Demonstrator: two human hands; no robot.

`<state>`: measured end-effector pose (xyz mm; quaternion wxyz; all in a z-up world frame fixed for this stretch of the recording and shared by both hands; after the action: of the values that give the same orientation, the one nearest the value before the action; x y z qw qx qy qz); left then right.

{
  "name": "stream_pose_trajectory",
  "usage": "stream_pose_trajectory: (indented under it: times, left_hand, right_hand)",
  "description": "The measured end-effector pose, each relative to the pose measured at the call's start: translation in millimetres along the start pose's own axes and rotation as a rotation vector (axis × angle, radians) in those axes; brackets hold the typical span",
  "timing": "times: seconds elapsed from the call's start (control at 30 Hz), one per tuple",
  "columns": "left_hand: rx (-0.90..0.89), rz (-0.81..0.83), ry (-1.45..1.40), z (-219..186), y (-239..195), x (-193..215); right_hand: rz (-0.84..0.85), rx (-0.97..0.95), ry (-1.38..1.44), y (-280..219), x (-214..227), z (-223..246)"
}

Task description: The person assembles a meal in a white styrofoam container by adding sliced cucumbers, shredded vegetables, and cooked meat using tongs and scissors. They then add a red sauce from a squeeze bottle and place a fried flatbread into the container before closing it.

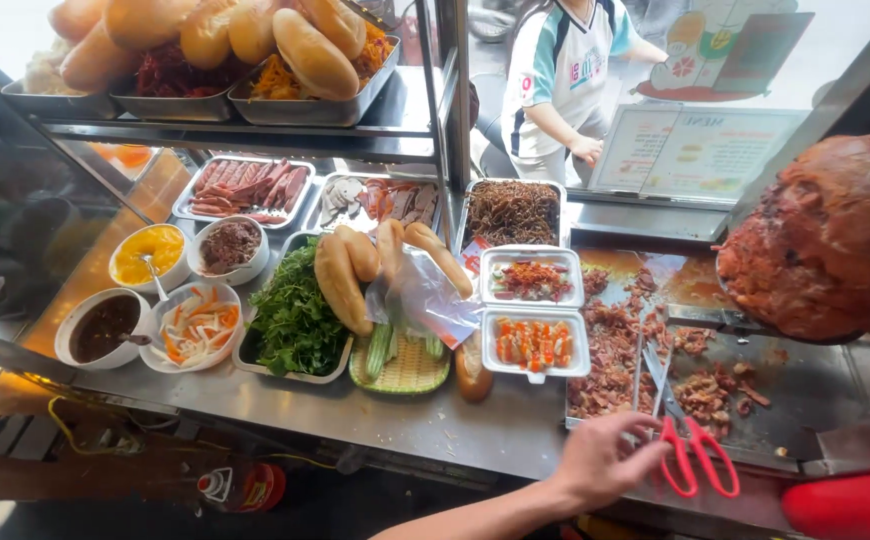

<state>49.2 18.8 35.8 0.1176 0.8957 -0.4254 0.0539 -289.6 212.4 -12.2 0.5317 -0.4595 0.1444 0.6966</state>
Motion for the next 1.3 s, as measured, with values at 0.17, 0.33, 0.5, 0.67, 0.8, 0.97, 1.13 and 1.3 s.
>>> stream_pose_trajectory:
  times: [0.17, 0.33, 0.5, 0.67, 0.8, 0.97, 1.13, 1.3]
  left_hand:
    - [0.482, -0.314, -0.169, 82.8, -20.9, 115.6]
    - [0.697, -0.451, -0.058, 99.6, -17.4, 169.6]
    - [0.652, -0.501, -0.188, 116.2, -10.4, 167.1]
    - [0.495, -0.555, -0.262, 122.2, 14.3, 160.5]
    - [0.553, -0.572, -0.249, 127.8, -2.8, 152.4]
    - [0.593, -0.648, -0.316, 143.7, 5.0, 154.5]
    - [0.623, -0.627, -0.236, 129.4, 5.7, 160.0]
    - [0.65, -0.627, -0.23, 120.6, 4.1, 162.7]
  right_hand:
    - [-0.063, 0.082, -0.133, -156.6, -110.7, -123.8]
    - [0.011, 0.363, -0.65, -248.5, -238.4, -148.1]
    - [0.582, 0.988, -0.902, -217.7, -260.0, -181.6]
    - [0.443, 0.838, -1.137, -171.9, -238.4, -269.1]
    - [0.542, 0.803, -1.22, -189.8, -243.1, -265.5]
    - [0.634, 0.72, -1.177, -171.0, -235.0, -275.8]
    - [0.557, 0.452, -1.289, -179.9, -247.0, -267.6]
    - [0.582, 0.534, -1.215, -172.5, -258.7, -259.0]
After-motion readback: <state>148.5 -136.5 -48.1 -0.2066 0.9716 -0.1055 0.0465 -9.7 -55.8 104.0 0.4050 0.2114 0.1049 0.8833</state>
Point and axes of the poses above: each hand's wrist, its own y-axis towards the middle knuckle, its own x-axis out of the back of the hand, z = x × y, the point moved 1 cm from there along y, towards the middle knuckle, and after that the axes turned 7 degrees about -z, right-handed, at the moved point
